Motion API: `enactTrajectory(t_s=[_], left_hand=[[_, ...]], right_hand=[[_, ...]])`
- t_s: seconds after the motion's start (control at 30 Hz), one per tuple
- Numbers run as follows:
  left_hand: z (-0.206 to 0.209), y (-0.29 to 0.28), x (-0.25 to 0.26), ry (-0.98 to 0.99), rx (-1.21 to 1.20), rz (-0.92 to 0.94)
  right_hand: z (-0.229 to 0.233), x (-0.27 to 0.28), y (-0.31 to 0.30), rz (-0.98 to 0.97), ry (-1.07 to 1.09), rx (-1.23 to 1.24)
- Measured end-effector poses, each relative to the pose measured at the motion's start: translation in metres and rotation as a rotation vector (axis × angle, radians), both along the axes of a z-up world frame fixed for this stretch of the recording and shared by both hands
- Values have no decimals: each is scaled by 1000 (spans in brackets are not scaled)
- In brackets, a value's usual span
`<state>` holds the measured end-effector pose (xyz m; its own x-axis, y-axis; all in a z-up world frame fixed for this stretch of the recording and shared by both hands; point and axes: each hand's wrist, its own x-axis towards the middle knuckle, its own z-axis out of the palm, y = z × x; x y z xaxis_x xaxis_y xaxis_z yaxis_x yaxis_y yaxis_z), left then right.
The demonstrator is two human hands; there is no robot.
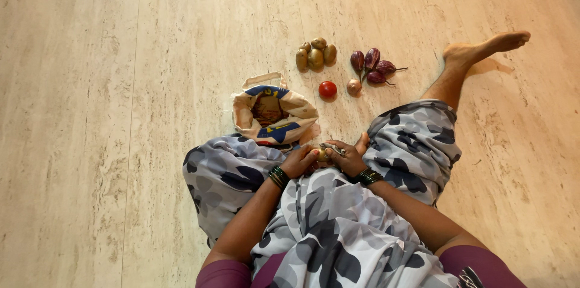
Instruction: The person sits on the floor and peels potatoes and a chili pepper using a small knife. They retrieve items from a cloth bag, peel them, and place the peeled items and peels on the floor.
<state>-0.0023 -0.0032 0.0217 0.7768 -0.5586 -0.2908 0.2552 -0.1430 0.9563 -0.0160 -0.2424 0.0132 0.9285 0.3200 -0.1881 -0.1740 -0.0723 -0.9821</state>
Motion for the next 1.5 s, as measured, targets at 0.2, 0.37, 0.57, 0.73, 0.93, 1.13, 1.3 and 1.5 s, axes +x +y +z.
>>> enactTrajectory(t_s=[0.2, 0.37, 0.57, 0.73, 0.93, 1.13, 1.3, 1.5], left_hand=[[2, 0, 0, 5, -15, -9], [6, 0, 0, -17, 3, -2], [4, -1, 1, -2, 39, -2], [-14, -1, 3, 15, -13, 6], [-34, -1, 6, 3, -202, 46], [-32, 0, 7, 132, -132, 35], [-34, -2, 8, 199, -161, -43], [-48, -19, 10, 255, -248, 37]], right_hand=[[-4, 1, -3, 14, -11, -20], [0, 1, -2, 16, -19, -37], [3, 0, -1, 0, -38, -39], [4, 0, -1, 13, -58, -45], [9, -4, 1, -5, -104, -73], [29, -8, 8, -91, -26, 80], [53, -10, 9, -30, -376, -251], [58, -10, 8, -42, -327, -213]])
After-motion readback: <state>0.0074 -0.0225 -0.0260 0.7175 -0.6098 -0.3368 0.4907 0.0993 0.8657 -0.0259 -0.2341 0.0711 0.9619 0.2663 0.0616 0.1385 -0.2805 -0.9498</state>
